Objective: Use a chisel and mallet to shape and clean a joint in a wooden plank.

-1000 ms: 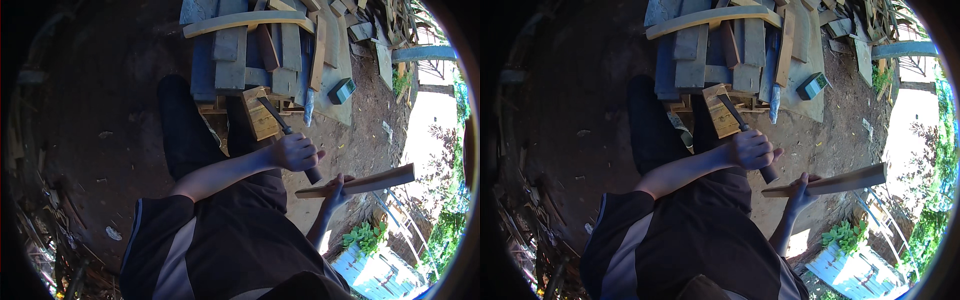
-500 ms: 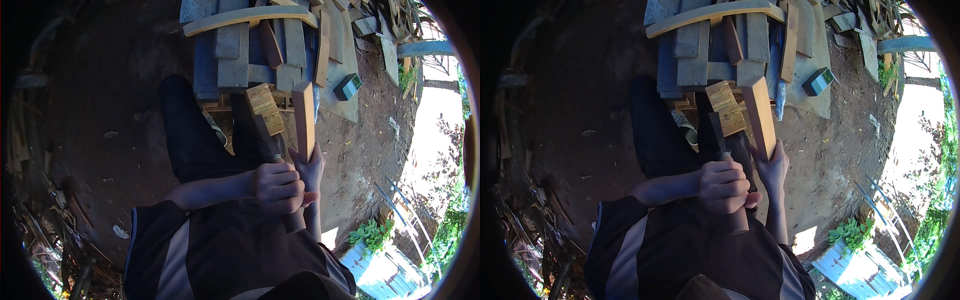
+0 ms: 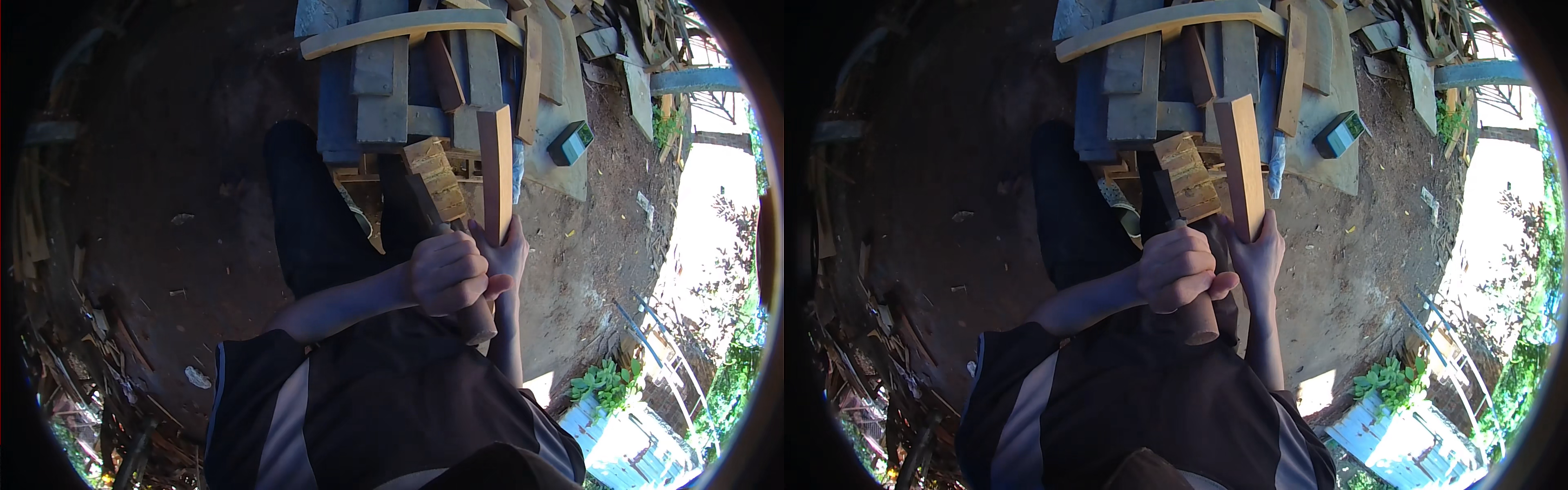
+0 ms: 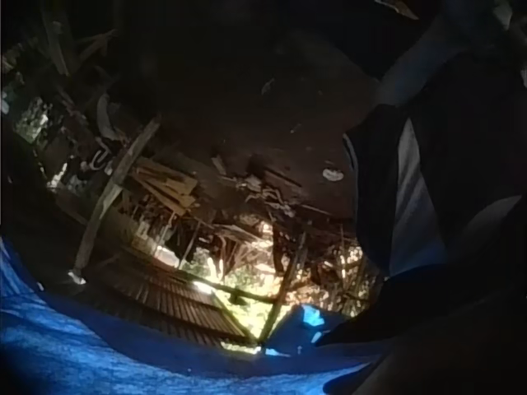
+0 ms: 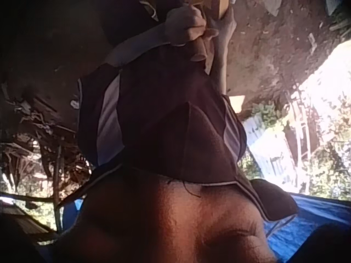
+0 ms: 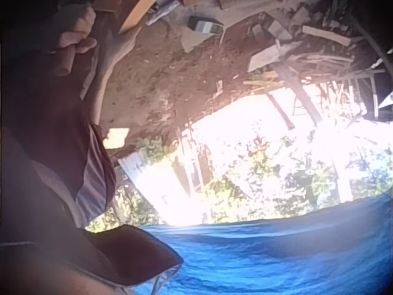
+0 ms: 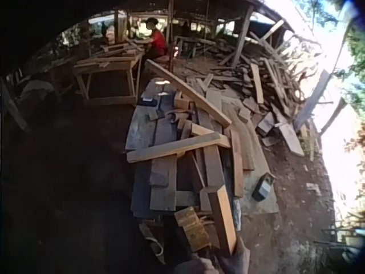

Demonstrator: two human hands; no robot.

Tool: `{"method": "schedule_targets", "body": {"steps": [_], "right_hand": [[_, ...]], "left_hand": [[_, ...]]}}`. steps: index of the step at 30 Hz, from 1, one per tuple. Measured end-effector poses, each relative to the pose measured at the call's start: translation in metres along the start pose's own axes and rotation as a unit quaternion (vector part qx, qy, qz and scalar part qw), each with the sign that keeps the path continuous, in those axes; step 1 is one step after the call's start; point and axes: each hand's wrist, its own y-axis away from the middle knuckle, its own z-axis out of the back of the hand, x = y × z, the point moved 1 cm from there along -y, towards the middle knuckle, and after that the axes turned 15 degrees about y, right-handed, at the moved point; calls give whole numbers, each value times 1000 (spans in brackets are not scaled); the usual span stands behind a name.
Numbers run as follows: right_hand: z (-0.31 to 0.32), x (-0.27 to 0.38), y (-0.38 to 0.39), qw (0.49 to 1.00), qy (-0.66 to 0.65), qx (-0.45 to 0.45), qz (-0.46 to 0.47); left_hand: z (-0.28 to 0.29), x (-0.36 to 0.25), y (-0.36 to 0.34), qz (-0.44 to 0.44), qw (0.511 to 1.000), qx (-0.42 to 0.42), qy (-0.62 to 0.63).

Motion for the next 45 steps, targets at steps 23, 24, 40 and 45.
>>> {"method": "schedule_targets", "body": {"steps": [23,24,40,45], "right_hand": [[3,-5,3,1000,23,6,-3],[4,-4,3,1000,18,8,-6],[4,-7,8,997,32,-67,3],[-3,-26,-1,999,-8,-25,-33]], "left_hand": [[-1,15,4,15,999,-47,-18],[-1,15,3,16,999,-48,-18],[-12,30,-5,-2,996,-87,10],[-16,32,-4,4,996,-91,-1]]}}
